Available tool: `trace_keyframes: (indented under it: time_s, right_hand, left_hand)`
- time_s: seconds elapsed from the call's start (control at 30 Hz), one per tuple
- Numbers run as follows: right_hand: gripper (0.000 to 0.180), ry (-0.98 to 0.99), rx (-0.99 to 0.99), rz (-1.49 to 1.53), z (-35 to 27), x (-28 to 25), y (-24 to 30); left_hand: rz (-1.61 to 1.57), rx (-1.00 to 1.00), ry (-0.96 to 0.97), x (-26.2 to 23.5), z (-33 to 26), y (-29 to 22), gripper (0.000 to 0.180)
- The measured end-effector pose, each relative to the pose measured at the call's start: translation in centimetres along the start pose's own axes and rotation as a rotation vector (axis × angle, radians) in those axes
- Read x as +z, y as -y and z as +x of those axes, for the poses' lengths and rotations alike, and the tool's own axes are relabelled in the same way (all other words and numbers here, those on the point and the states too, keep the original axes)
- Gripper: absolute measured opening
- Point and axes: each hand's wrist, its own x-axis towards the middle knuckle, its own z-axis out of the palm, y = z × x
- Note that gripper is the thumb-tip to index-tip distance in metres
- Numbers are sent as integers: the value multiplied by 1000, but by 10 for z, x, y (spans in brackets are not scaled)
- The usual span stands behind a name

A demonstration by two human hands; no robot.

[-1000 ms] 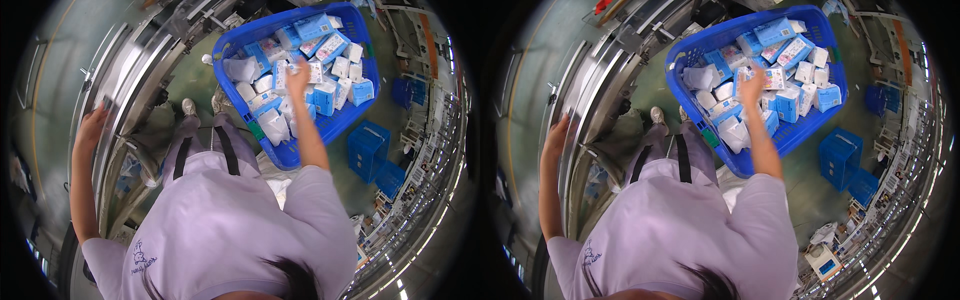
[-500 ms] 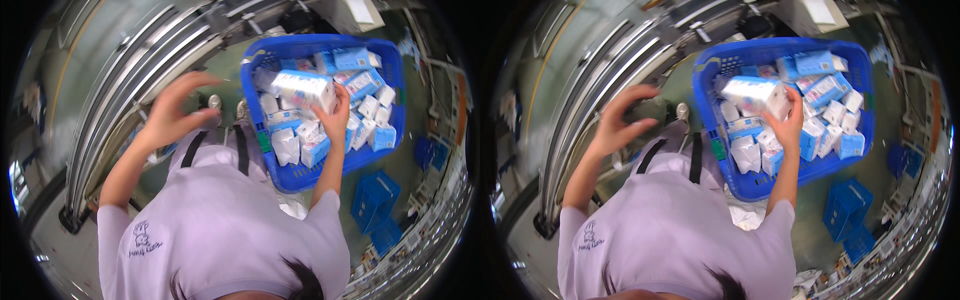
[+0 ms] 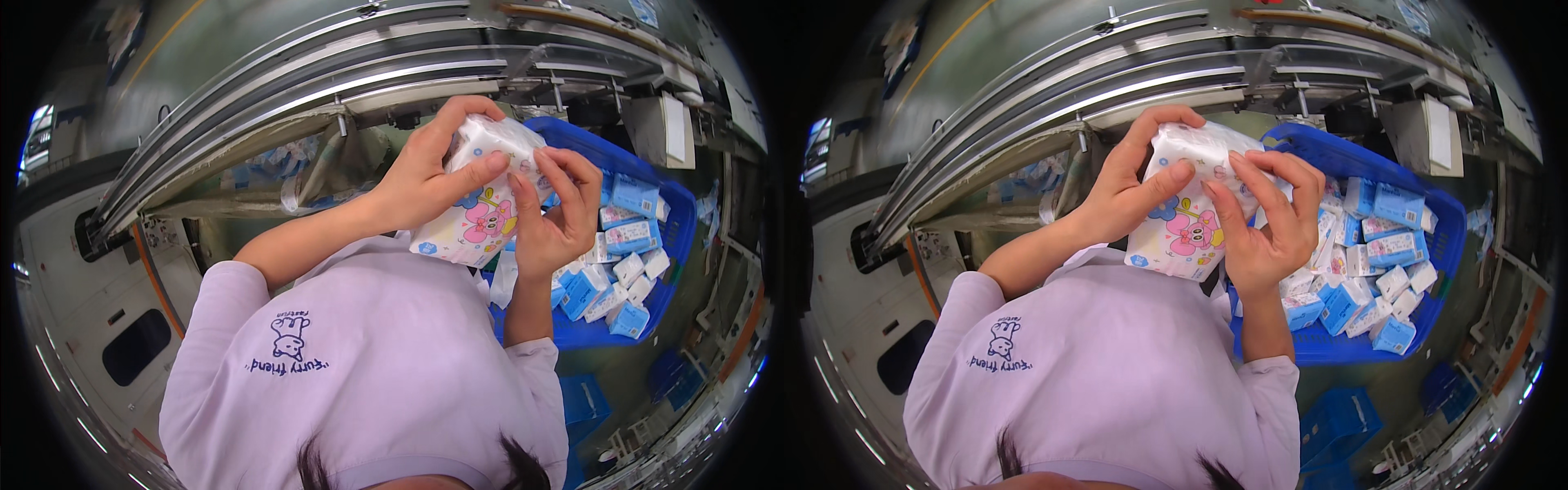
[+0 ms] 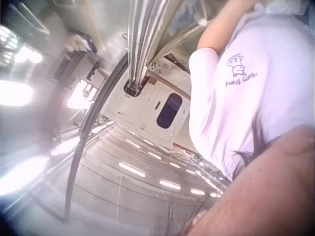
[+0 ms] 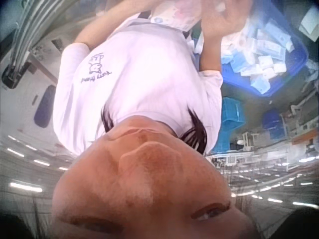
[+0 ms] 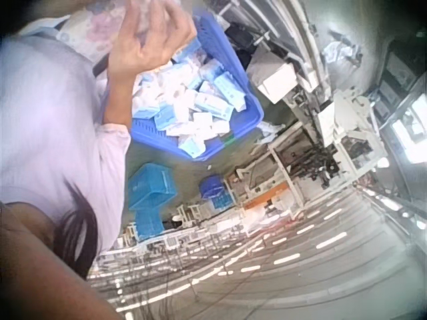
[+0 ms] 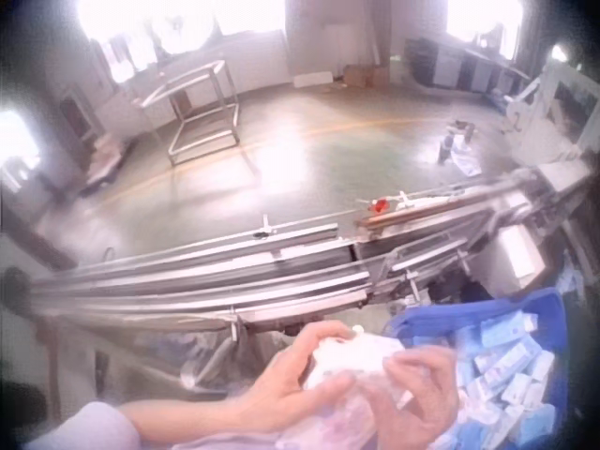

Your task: The person picks up stacks of white tissues from a blue basket, wraps them in plastic packaging, and places them onto a conveyor belt. Later, the person moves to a packing station, places the packaged tissues into a cardboard box, and closes the box.

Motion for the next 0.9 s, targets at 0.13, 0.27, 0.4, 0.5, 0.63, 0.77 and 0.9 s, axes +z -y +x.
trace_keyframes:
  time_s: [0.13,0.27,0.4,0.5,0.63,0.77,0.9]
  right_hand:
    - [20,-8,-103,-11,9,32,1]
    - [20,322,-283,-118,-2,49,9]
    - [24,680,-184,-1,-31,53,7]
    - [47,437,-14,77,10,86,7]
    - [43,297,-108,43,20,126,4]
    - [17,205,193,-39,13,139,-2]
    - [18,393,823,553,9,147,-54]
  left_hand:
    - [75,-18,-108,-21,-7,0,35]
    - [82,-82,-413,-56,-7,13,33]
    - [61,186,-773,-106,-1,13,39]
    - [185,272,-679,-90,-12,21,49]
    - [312,323,-864,-60,-22,26,73]
    - [-106,-43,-762,-86,-32,32,68]
    - [-270,29,-151,-135,-51,47,60]
